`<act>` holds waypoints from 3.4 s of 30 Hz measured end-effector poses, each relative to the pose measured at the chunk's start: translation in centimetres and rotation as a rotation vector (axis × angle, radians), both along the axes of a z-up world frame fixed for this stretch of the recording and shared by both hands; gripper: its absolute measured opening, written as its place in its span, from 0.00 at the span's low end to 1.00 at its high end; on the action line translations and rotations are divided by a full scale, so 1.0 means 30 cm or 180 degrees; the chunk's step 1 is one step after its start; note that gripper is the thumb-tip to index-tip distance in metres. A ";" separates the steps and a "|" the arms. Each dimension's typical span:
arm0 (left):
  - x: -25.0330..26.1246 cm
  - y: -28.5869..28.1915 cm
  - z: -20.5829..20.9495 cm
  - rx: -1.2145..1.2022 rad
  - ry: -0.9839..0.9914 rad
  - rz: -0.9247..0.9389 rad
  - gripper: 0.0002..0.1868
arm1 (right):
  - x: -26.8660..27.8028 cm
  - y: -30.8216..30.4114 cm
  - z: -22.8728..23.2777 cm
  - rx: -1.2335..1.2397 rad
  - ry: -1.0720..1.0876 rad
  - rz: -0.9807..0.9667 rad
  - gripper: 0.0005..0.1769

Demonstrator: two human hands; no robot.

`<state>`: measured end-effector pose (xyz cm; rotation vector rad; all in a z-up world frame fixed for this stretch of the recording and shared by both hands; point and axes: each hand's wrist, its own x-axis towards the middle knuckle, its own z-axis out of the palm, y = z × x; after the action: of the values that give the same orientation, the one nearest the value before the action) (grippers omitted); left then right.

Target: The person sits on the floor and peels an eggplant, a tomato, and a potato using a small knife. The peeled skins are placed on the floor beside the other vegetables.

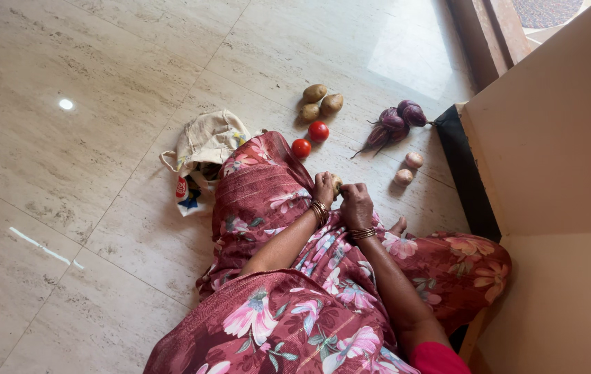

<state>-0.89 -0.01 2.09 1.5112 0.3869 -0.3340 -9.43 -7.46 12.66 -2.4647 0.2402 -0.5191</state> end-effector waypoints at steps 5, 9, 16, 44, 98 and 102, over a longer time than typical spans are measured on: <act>-0.010 0.002 0.008 0.0326 -0.0496 -0.0121 0.21 | 0.002 0.005 0.026 0.0211 -0.0376 0.0107 0.09; -0.021 -0.002 0.003 0.0192 -0.0699 -0.0450 0.21 | 0.001 0.020 0.049 0.0188 -0.0470 0.0270 0.10; -0.017 0.001 0.005 -0.0115 -0.0661 -0.0340 0.21 | -0.011 0.041 0.058 0.0043 -0.0494 0.0235 0.09; -0.019 -0.001 0.053 0.0433 -0.0542 -0.0798 0.24 | 0.008 -0.011 0.015 0.0104 -0.0257 -0.0130 0.10; -0.024 0.006 0.067 -0.0829 -0.0043 -0.0457 0.26 | -0.033 0.040 0.040 -0.0047 -0.0310 0.0195 0.12; -0.032 0.004 0.062 -0.0469 -0.0054 -0.0552 0.23 | -0.037 0.028 0.029 -0.0007 -0.0132 0.0006 0.16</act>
<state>-1.85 0.10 3.95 1.4048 0.2131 -0.4758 -10.55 -6.64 13.54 -2.4532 0.2206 -0.5693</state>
